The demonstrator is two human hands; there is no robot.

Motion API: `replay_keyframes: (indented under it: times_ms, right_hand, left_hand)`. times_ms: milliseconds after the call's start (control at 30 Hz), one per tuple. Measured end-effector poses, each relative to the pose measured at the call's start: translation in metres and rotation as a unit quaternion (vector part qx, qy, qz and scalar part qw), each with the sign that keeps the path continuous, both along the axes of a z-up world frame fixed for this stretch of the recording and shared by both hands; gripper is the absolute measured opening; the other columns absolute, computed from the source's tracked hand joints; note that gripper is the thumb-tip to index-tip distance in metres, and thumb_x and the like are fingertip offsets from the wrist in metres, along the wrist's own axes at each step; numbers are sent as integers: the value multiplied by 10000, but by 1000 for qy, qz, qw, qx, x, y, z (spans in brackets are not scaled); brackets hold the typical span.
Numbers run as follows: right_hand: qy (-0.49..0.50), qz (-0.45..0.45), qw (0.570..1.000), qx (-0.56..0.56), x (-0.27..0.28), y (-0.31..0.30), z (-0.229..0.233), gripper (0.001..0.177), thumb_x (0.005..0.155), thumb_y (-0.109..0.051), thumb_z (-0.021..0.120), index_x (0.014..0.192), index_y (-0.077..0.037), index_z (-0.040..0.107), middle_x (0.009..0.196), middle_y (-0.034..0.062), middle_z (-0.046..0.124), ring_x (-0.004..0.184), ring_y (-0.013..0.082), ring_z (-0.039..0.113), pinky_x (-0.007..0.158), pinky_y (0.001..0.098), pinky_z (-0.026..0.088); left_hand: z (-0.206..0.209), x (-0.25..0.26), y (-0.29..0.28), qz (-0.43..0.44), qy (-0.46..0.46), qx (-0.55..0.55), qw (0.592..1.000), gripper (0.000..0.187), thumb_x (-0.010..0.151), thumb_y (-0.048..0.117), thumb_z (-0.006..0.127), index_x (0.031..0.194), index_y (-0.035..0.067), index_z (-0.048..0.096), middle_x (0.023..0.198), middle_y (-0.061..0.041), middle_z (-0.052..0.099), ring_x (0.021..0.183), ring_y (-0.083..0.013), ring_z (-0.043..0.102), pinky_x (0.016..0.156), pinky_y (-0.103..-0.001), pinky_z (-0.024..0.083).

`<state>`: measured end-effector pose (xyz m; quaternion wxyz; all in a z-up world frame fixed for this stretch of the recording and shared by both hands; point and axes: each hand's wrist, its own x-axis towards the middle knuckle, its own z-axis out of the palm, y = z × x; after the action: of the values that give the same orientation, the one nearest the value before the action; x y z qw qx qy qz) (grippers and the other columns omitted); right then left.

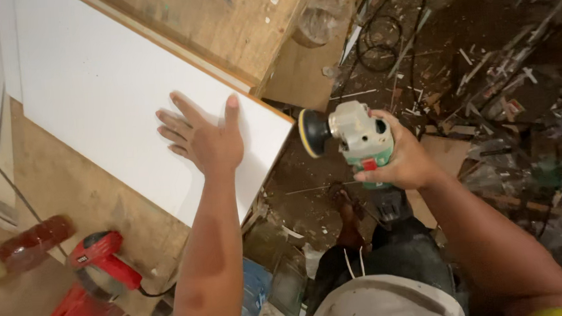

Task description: The person sands the edges of white panels using a power sander, holding the panels steady by hand on a workbench.

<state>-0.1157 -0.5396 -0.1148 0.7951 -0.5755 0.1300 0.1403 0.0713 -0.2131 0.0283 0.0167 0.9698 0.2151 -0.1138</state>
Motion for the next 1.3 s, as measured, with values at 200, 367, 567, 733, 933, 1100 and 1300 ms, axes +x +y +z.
replay_keyframes:
  times_ms: [200,367,567,733,933,1100,1300]
  right_hand:
    - [-27,53,998,-30,9,-1,0,1346,440,-187,1227,1610,-57,574,1413,177,742,1362,304,722,1250,561,528]
    - [-12,74,997,-25,25,1,-1,1282,486,-160,1190,1605,-72,571,1378,195,755,1345,348,739,1249,590,529]
    - [7,90,996,-25,27,-2,-10,1274,518,-153,1164,1616,-40,528,1418,283,736,1383,448,723,1240,674,525]
    - [13,81,997,1,32,-5,8,1257,512,-157,1179,1601,-55,558,1423,236,755,1385,360,713,1270,629,506]
    - [17,99,994,30,29,-1,-6,1189,566,-97,1138,1606,-62,563,1387,257,761,1374,421,727,1235,666,530]
    - [0,88,996,4,29,-2,-24,1288,514,-167,1185,1624,-71,538,1380,230,747,1346,371,734,1211,630,556]
    - [-1,112,993,40,47,-4,12,1216,580,-128,1136,1623,-48,517,1425,291,741,1402,485,716,1245,706,513]
  left_hand:
    - [5,-4,-1,15,17,8,1000,1253,1076,927,619,1933,225,33,1938,-305,-22,1802,-556,-8,1436,-755,97]
    - [14,-3,-7,18,21,-2,1000,1236,1092,866,642,1928,186,38,1934,-332,-35,1800,-568,-8,1439,-759,85]
    - [10,-6,-1,16,21,-4,1000,1248,1080,873,629,1927,181,27,1938,-335,-34,1803,-560,-22,1437,-761,81]
    - [13,-6,-3,18,15,-3,1000,1219,1088,823,648,1922,179,35,1936,-340,10,1805,-553,-6,1436,-766,94]
    - [9,-8,1,8,0,7,1000,1199,1097,818,643,1924,179,55,1936,-333,40,1803,-548,34,1428,-773,125]
    - [3,-10,6,1,-14,1,1000,1190,1104,752,692,1926,175,53,1937,-337,31,1803,-550,10,1414,-803,130]
    - [4,-11,9,-4,-18,-3,1000,1198,1093,797,659,1925,178,61,1934,-340,35,1799,-561,14,1405,-816,132]
